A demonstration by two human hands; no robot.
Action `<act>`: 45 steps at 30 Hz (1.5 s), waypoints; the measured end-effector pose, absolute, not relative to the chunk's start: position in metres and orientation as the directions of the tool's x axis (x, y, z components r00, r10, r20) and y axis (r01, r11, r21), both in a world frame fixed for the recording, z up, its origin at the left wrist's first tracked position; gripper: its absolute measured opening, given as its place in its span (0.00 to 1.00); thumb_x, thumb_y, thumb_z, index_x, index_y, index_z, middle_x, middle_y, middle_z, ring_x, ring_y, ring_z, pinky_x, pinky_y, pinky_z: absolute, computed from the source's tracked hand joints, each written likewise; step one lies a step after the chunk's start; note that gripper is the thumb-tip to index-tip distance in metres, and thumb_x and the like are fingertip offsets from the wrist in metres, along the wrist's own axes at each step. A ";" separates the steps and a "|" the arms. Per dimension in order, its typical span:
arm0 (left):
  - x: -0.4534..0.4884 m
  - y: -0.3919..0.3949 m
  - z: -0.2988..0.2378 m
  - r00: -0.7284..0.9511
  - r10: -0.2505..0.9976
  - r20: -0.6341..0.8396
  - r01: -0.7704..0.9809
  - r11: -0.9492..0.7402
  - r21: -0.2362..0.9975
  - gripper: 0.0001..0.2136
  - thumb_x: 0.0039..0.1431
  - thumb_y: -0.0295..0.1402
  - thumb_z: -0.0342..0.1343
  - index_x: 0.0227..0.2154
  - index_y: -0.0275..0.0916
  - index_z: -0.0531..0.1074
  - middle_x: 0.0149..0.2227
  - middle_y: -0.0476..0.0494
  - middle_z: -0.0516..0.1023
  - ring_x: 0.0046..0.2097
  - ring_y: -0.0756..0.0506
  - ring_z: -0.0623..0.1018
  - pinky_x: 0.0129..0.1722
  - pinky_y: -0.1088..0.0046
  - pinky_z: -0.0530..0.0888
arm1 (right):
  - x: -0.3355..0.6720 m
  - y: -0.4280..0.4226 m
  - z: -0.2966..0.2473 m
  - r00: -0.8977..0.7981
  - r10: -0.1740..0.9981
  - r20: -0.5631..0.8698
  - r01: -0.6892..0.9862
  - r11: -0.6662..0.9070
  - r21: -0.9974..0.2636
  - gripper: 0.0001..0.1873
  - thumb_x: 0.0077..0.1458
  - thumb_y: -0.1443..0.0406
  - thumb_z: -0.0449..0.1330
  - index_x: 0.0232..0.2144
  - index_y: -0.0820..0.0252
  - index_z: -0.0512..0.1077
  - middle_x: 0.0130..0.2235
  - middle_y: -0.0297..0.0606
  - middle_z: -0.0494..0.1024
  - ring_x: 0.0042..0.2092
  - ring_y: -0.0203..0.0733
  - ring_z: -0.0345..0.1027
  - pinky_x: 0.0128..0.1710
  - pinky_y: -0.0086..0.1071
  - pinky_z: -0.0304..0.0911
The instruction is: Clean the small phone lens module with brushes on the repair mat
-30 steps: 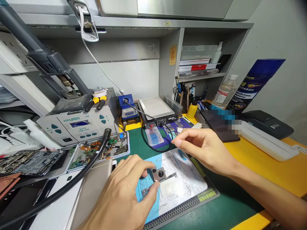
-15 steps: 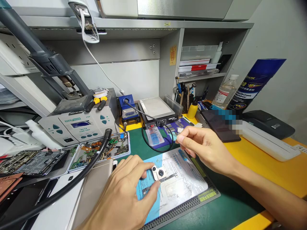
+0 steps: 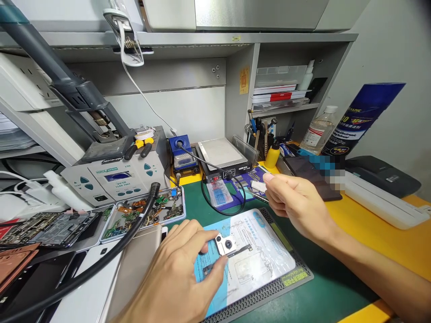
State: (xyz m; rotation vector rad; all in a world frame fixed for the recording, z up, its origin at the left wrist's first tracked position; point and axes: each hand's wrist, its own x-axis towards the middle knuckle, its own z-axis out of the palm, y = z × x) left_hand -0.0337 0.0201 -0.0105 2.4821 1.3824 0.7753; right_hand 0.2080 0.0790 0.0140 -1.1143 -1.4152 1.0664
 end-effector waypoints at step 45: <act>-0.031 0.020 -0.015 0.357 0.871 0.338 0.710 -0.488 0.508 0.09 0.58 0.30 0.56 0.41 0.46 0.69 0.32 0.50 0.70 0.35 0.45 0.72 0.36 0.66 0.68 | 0.213 0.068 0.002 -0.219 0.923 0.316 0.215 0.362 -0.907 0.14 0.70 0.64 0.45 0.28 0.54 0.56 0.29 0.30 0.55 0.29 0.40 0.46 0.26 0.33 0.49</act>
